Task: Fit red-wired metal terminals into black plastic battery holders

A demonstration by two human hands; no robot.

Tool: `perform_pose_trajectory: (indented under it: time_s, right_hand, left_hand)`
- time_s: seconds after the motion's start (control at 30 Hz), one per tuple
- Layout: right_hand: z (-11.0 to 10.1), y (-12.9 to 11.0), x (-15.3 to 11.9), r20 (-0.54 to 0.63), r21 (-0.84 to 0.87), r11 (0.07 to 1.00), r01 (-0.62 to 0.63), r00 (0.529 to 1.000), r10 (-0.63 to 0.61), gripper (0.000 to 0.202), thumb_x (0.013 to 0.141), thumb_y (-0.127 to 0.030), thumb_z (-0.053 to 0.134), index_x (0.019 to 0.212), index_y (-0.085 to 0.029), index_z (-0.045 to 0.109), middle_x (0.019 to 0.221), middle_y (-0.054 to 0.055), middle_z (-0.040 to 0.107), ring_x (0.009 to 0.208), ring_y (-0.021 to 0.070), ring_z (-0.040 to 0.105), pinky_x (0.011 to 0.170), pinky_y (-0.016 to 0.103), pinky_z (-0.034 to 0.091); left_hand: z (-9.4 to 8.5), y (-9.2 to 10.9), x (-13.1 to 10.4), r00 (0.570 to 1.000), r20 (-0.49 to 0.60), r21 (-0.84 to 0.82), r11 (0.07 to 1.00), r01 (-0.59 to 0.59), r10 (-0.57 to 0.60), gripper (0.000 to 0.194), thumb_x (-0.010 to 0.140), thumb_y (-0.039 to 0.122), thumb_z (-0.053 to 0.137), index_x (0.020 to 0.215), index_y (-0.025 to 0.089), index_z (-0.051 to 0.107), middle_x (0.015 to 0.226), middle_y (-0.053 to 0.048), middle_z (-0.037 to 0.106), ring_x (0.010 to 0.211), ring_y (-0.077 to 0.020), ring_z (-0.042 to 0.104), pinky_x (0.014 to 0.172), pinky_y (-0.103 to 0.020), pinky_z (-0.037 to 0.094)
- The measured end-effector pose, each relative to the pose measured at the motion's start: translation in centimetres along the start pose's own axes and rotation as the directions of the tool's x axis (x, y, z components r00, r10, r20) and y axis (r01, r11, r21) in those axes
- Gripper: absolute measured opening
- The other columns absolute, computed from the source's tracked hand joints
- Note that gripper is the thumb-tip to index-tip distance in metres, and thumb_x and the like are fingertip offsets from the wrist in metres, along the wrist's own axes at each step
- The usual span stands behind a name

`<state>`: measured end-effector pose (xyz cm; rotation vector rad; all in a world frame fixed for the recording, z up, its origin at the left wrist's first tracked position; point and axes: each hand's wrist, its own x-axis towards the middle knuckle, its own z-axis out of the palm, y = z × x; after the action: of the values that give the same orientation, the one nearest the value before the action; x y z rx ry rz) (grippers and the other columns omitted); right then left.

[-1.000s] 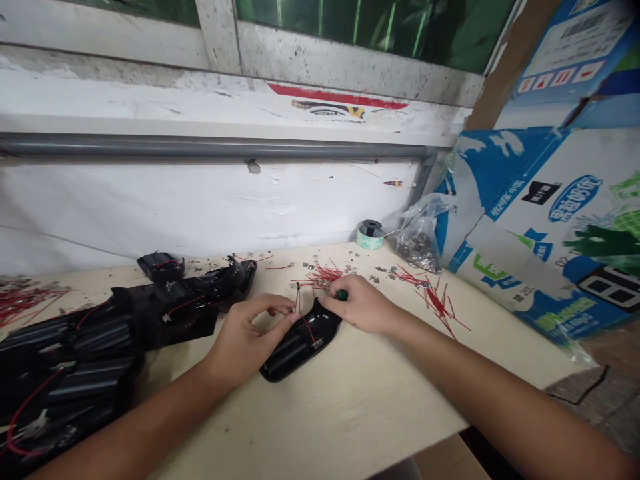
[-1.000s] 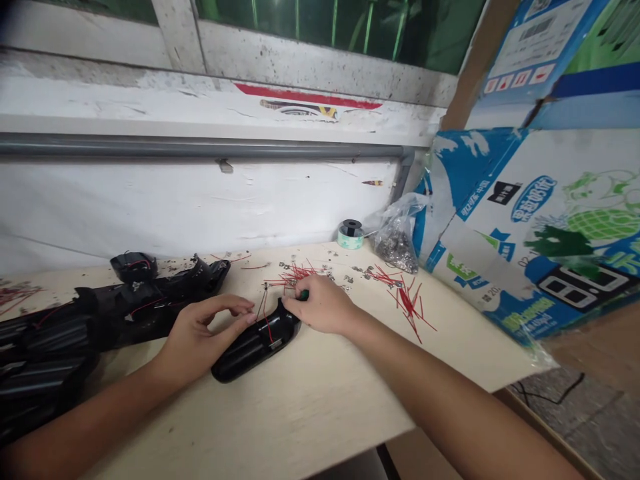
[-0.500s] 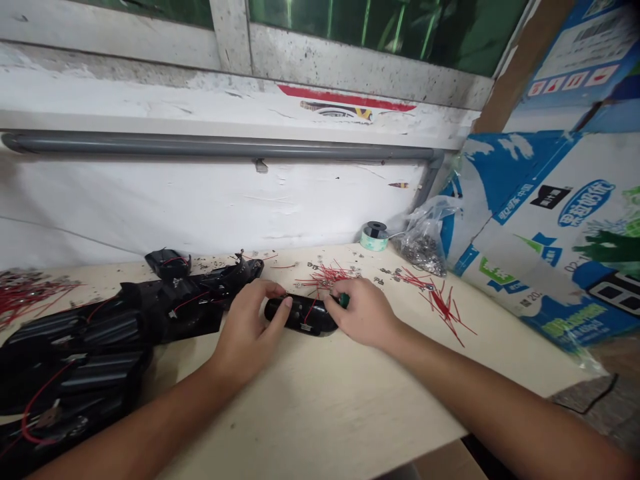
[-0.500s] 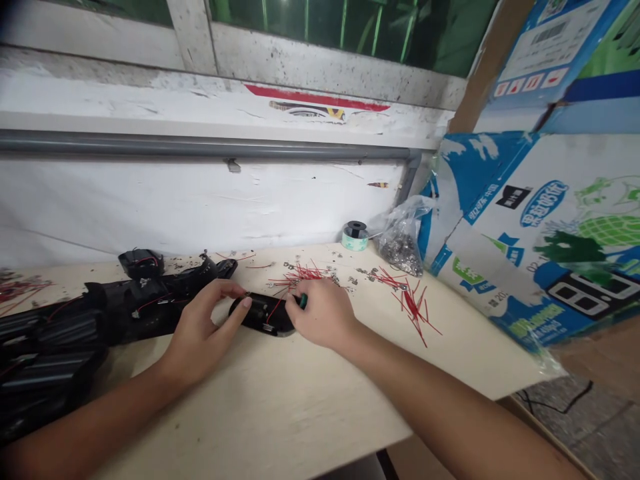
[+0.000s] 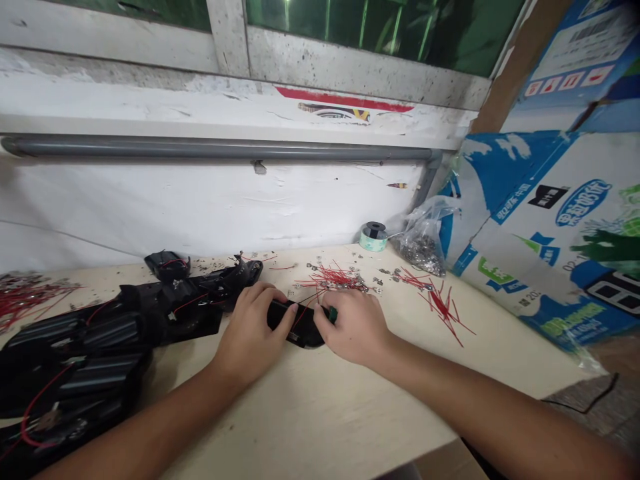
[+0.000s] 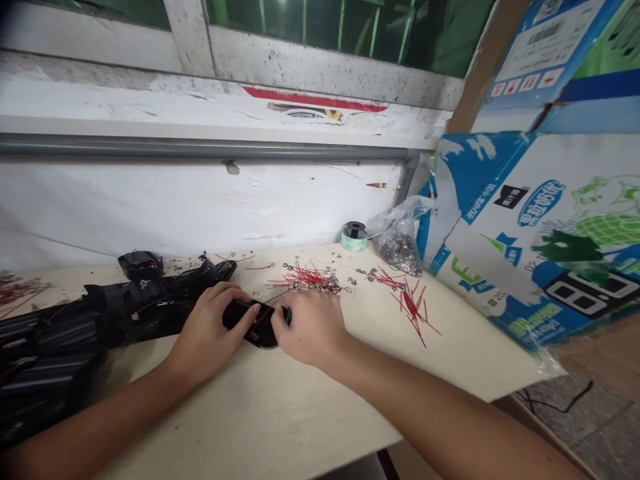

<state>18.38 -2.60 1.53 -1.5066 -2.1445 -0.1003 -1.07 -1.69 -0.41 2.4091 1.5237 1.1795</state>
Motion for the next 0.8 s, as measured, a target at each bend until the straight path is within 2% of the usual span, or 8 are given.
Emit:
perform_pose_trajectory:
  time_s: [0.23, 0.47, 0.57, 0.67, 0.73, 0.8]
  right_hand:
    - [-0.1, -0.6, -0.2, -0.042, 0.003, 0.999, 0.05, 0.998, -0.05, 0.026, 0.089, -0.033, 0.054, 0.069, -0.021, 0.065, 0.07, 0.004, 0.071, 0.061, 0.0199, 0.061, 0.054, 0.031, 0.023]
    - [-0.1, -1.0, -0.5, -0.051, 0.023, 0.995, 0.102, 0.994, -0.1, 0.025, 0.087, -0.036, 0.055, 0.069, -0.02, 0.064, 0.068, 0.004, 0.068, 0.055, 0.0179, 0.055, 0.056, 0.031, 0.03]
    - [-1.0, -0.5, -0.5, -0.167, 0.215, 0.963, 0.163, 0.978, -0.129, 0.017, 0.087, -0.032, 0.054, 0.086, -0.019, 0.065, 0.085, 0.006, 0.066, 0.07, 0.0208, 0.06, 0.063, 0.033, 0.039]
    - [-1.6, 0.5, 0.1, -0.299, 0.47, 0.85, 0.236, 0.949, -0.099, 0.02, 0.092, -0.025, 0.047, 0.108, -0.019, 0.059, 0.102, 0.009, 0.06, 0.091, 0.0226, 0.059, 0.077, 0.034, 0.045]
    - [-1.6, 1.3, 0.7, -0.312, 0.572, 0.791, 0.218, 0.949, -0.036, 0.016, 0.096, -0.023, 0.045, 0.108, -0.021, 0.055, 0.104, 0.008, 0.057, 0.096, 0.0218, 0.057, 0.083, 0.034, 0.045]
    - [-1.1, 2.0, 1.4, -0.262, 0.641, 0.75, 0.162, 0.965, 0.015, 0.01, 0.098, -0.024, 0.045, 0.104, -0.021, 0.053, 0.102, 0.007, 0.057, 0.097, 0.021, 0.056, 0.087, 0.034, 0.045]
  left_hand:
    - [0.2, -0.3, 0.3, 0.998, 0.017, -0.066, 0.996, 0.06, -0.059, 0.016, 0.09, 0.034, 0.059, 0.09, 0.019, 0.063, 0.098, -0.008, 0.061, 0.098, -0.0259, 0.057, 0.089, -0.044, 0.047]
    - [0.3, -0.5, 0.4, 1.0, -0.018, -0.08, 0.997, -0.005, 0.003, 0.012, 0.09, 0.028, 0.059, 0.087, 0.021, 0.067, 0.096, -0.008, 0.065, 0.099, -0.0262, 0.057, 0.088, -0.043, 0.047]
    - [0.2, -0.4, 0.4, 1.0, -0.008, -0.134, 0.991, -0.009, 0.008, 0.012, 0.091, 0.028, 0.058, 0.087, 0.02, 0.066, 0.094, -0.007, 0.066, 0.095, -0.0248, 0.06, 0.086, -0.041, 0.048]
    - [0.0, -0.3, 0.3, 1.0, 0.016, -0.182, 0.983, -0.003, 0.006, 0.011, 0.092, 0.028, 0.057, 0.088, 0.02, 0.064, 0.095, -0.007, 0.068, 0.094, -0.0236, 0.061, 0.086, -0.04, 0.049]
    - [-0.1, -0.1, 0.3, 0.999, 0.049, -0.225, 0.974, 0.008, 0.003, 0.012, 0.092, 0.028, 0.056, 0.088, 0.02, 0.064, 0.096, -0.006, 0.068, 0.094, -0.0226, 0.062, 0.085, -0.039, 0.05]
    - [-0.4, 0.2, 0.3, 0.996, 0.091, -0.272, 0.962, 0.02, 0.005, 0.013, 0.093, 0.029, 0.055, 0.089, 0.02, 0.063, 0.095, -0.006, 0.068, 0.091, -0.0216, 0.063, 0.083, -0.037, 0.05]
